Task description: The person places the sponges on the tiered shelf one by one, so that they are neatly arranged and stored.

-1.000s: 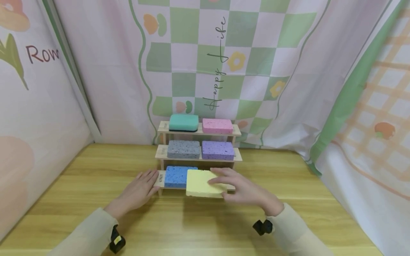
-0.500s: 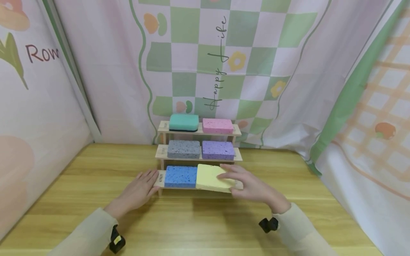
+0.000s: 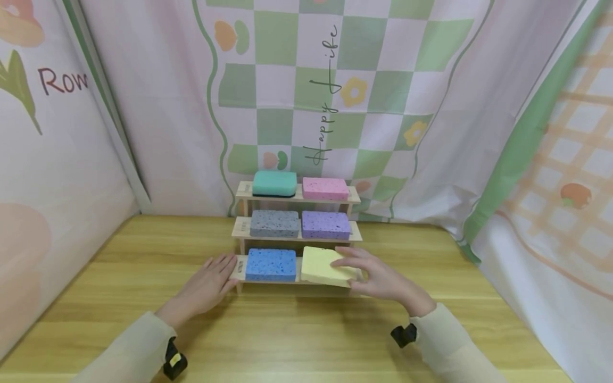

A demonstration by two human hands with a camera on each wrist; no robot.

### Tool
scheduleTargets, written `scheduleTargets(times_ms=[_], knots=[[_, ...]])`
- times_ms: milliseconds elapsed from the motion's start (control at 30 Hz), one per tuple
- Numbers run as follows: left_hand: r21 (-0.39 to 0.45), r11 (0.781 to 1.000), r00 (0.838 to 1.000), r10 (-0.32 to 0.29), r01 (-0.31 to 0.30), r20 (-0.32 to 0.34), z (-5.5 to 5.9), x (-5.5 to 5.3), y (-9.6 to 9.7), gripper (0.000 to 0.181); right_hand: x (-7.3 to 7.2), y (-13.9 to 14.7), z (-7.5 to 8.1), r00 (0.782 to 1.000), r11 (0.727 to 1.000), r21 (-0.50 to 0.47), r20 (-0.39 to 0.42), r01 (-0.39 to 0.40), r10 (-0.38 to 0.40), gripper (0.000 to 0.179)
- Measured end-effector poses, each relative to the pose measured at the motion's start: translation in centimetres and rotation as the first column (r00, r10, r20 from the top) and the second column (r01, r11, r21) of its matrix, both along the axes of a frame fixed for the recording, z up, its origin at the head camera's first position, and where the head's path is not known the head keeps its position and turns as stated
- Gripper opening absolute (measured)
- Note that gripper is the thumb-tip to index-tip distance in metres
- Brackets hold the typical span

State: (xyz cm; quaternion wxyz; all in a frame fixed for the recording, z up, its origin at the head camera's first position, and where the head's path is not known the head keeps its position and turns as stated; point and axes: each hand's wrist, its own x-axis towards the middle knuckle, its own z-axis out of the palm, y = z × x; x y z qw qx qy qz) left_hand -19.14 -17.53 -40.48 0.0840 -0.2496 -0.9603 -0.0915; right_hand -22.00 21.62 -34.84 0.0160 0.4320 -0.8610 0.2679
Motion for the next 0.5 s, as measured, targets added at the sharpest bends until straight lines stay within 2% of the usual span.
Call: scheduleTargets(times_ms=[500], knots=[[0.010, 1.000, 1.000, 0.002, -0.002, 0.003, 0.24, 0.19, 0.11, 0.054, -0.89, 0.29, -1.07, 0.999, 0.999, 0.047, 0.040, 0.021, -0.023, 0.044]])
